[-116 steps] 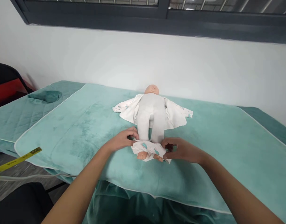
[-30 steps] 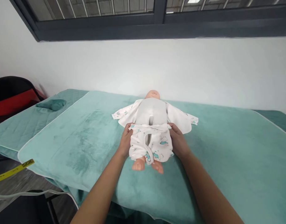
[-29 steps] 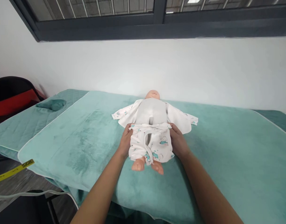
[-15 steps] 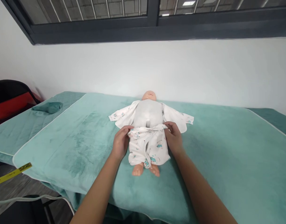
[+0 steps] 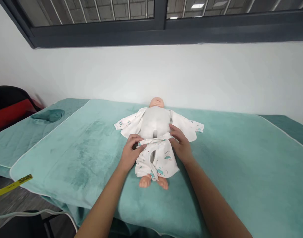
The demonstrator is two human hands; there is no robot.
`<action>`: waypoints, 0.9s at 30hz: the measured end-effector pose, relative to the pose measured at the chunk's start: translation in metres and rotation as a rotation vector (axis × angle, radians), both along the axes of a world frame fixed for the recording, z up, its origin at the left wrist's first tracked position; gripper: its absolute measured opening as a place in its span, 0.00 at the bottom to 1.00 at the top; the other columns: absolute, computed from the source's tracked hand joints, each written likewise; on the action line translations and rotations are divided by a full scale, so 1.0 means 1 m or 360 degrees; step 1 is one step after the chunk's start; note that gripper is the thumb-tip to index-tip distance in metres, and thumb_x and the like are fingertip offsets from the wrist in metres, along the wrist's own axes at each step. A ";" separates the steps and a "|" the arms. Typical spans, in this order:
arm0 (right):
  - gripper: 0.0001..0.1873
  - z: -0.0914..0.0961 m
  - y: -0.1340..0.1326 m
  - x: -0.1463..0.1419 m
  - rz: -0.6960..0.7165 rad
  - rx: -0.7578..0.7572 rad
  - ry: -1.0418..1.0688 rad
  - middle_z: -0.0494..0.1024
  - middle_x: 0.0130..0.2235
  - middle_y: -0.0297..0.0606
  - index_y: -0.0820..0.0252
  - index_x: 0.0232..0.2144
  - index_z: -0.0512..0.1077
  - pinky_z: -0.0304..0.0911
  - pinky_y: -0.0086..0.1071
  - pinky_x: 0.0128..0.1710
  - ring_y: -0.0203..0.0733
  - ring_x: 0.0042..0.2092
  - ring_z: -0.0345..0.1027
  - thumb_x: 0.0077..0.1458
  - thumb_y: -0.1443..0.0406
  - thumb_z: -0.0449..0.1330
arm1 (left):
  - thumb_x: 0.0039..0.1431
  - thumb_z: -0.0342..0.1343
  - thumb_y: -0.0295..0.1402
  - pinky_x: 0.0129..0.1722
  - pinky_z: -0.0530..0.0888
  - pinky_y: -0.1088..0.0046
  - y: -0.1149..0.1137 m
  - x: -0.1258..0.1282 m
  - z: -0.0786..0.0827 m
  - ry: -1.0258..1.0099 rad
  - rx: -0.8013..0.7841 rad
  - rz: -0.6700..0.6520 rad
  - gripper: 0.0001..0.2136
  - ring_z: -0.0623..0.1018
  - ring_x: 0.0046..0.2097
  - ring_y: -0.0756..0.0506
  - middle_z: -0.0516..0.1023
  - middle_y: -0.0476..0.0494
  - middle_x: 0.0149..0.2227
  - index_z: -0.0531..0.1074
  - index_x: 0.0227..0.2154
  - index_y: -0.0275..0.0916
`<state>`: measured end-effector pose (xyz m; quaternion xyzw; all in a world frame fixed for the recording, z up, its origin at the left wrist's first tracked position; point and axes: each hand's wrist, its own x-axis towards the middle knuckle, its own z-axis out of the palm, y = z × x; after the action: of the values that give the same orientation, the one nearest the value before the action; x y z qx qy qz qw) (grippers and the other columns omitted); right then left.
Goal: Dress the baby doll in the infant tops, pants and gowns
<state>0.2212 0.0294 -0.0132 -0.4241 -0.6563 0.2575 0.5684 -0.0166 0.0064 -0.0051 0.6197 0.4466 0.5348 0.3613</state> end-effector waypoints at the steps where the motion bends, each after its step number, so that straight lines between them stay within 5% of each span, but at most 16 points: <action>1: 0.05 0.002 0.001 0.001 0.0008 0.0019 -0.0034 0.67 0.61 0.43 0.53 0.36 0.71 0.54 0.48 0.62 0.49 0.62 0.60 0.54 0.63 0.61 | 0.52 0.62 0.36 0.47 0.68 0.68 0.001 0.001 -0.001 0.0001 0.0042 0.0038 0.06 0.72 0.47 0.44 0.71 0.42 0.44 0.76 0.32 0.40; 7: 0.05 0.014 0.011 0.002 0.0011 0.0081 -0.0199 0.71 0.57 0.44 0.55 0.31 0.69 0.58 0.44 0.56 0.49 0.59 0.64 0.54 0.60 0.60 | 0.60 0.55 0.39 0.52 0.67 0.64 0.011 0.004 -0.004 -0.0036 0.0034 0.0080 0.07 0.71 0.56 0.42 0.72 0.39 0.56 0.69 0.33 0.40; 10: 0.08 0.024 0.020 0.001 -0.0114 -0.0019 -0.0320 0.76 0.49 0.41 0.54 0.31 0.72 0.62 0.42 0.49 0.49 0.51 0.69 0.56 0.58 0.57 | 0.62 0.51 0.39 0.45 0.68 0.67 0.028 0.004 0.003 0.0118 -0.0041 0.0209 0.07 0.75 0.44 0.44 0.78 0.44 0.42 0.67 0.34 0.41; 13: 0.11 0.034 0.036 0.001 -0.0293 -0.0197 -0.0499 0.78 0.37 0.36 0.53 0.31 0.72 0.61 0.40 0.43 0.47 0.41 0.69 0.56 0.55 0.56 | 0.61 0.51 0.38 0.38 0.66 0.70 0.054 0.007 0.012 0.0279 -0.0089 0.0357 0.06 0.71 0.34 0.46 0.72 0.51 0.28 0.65 0.32 0.42; 19: 0.18 0.027 0.072 -0.001 -0.0196 -0.0519 -0.0093 0.67 0.24 0.30 0.56 0.25 0.67 0.57 0.33 0.31 0.40 0.30 0.60 0.54 0.49 0.55 | 0.61 0.51 0.37 0.34 0.62 0.72 0.089 0.017 0.012 0.0150 -0.0154 0.0305 0.06 0.65 0.29 0.48 0.61 0.55 0.23 0.62 0.31 0.42; 23: 0.18 0.017 0.069 -0.005 -0.0178 -0.0576 0.0031 0.68 0.26 0.30 0.56 0.27 0.68 0.57 0.32 0.31 0.39 0.31 0.60 0.55 0.48 0.56 | 0.61 0.52 0.37 0.37 0.64 0.72 0.091 0.017 0.004 0.0140 -0.0071 0.0278 0.07 0.67 0.33 0.48 0.66 0.51 0.29 0.64 0.30 0.42; 27: 0.14 0.020 0.062 -0.006 -0.0252 -0.0326 -0.0086 0.71 0.32 0.33 0.54 0.30 0.69 0.60 0.36 0.39 0.42 0.37 0.64 0.57 0.52 0.56 | 0.57 0.56 0.36 0.45 0.66 0.71 0.094 0.014 0.005 0.0159 0.0103 0.0069 0.06 0.70 0.49 0.44 0.70 0.43 0.48 0.65 0.30 0.41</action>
<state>0.2148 0.0917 0.0073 -0.5372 -0.6060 0.2660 0.5229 -0.0029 0.1000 -0.0004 0.6471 0.4600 0.5250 0.3066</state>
